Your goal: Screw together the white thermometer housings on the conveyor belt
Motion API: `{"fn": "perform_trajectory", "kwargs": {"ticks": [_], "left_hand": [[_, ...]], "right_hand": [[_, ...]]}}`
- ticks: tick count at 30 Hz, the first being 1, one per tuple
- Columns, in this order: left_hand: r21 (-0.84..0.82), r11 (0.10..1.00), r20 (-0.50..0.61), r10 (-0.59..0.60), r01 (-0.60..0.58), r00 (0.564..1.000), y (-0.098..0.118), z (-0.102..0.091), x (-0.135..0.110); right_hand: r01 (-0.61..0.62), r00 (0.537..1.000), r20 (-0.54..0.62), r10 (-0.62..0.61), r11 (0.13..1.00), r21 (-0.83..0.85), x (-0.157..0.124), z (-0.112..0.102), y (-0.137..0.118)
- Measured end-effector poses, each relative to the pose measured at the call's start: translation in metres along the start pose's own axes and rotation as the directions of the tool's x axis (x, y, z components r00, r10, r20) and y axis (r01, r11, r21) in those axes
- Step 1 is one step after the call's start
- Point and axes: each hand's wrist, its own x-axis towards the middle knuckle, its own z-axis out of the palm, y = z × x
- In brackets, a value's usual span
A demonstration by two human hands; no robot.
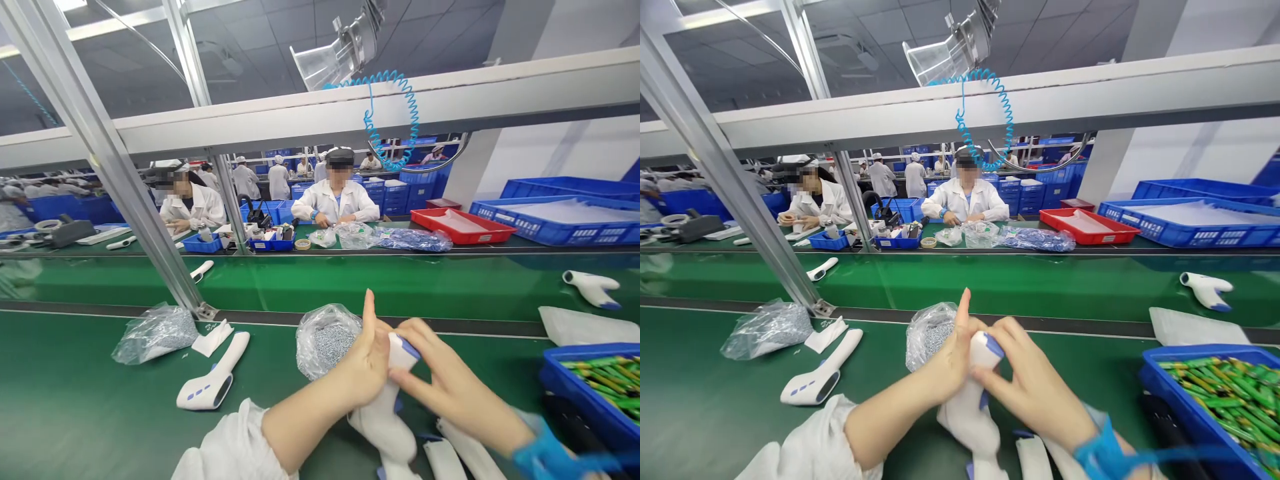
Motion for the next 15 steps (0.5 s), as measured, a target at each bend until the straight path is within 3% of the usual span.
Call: {"fn": "perform_trajectory", "kwargs": {"ticks": [2,3,5,6,9,12,15], "left_hand": [[0.19,0.981,-0.116,-0.021,0.043,0.993,-0.01,-0.004,0.002],[0.274,0.958,-0.137,-0.05,0.086,0.989,-0.015,-0.005,-0.002],[0.427,0.885,-0.066,-0.173,0.185,0.983,-0.023,-0.004,-0.015],[0.516,0.829,0.005,-0.256,0.217,0.967,-0.025,0.0,-0.021],[0.79,0.575,0.107,-0.468,0.211,0.877,-0.025,0.019,-0.031],[0.907,0.392,0.102,-0.566,0.157,0.818,-0.023,0.037,-0.023],[0.938,0.344,0.185,-0.58,0.033,0.794,-0.033,0.045,-0.02]], "right_hand": [[-0.129,0.991,-0.039,0.13,0.991,0.026,0.029,-0.021,0.026],[-0.217,0.965,-0.144,0.22,0.976,0.035,0.044,-0.031,0.043],[-0.404,0.861,-0.302,0.41,0.911,0.086,0.072,-0.045,0.076],[-0.463,0.821,-0.32,0.473,0.879,0.113,0.083,-0.049,0.091],[-0.557,0.779,-0.272,0.565,0.823,0.115,0.102,-0.049,0.12],[-0.607,0.771,-0.211,0.6,0.794,0.038,0.1,-0.05,0.126],[-0.55,0.832,-0.164,0.53,0.827,-0.114,0.071,-0.079,0.118]]}}
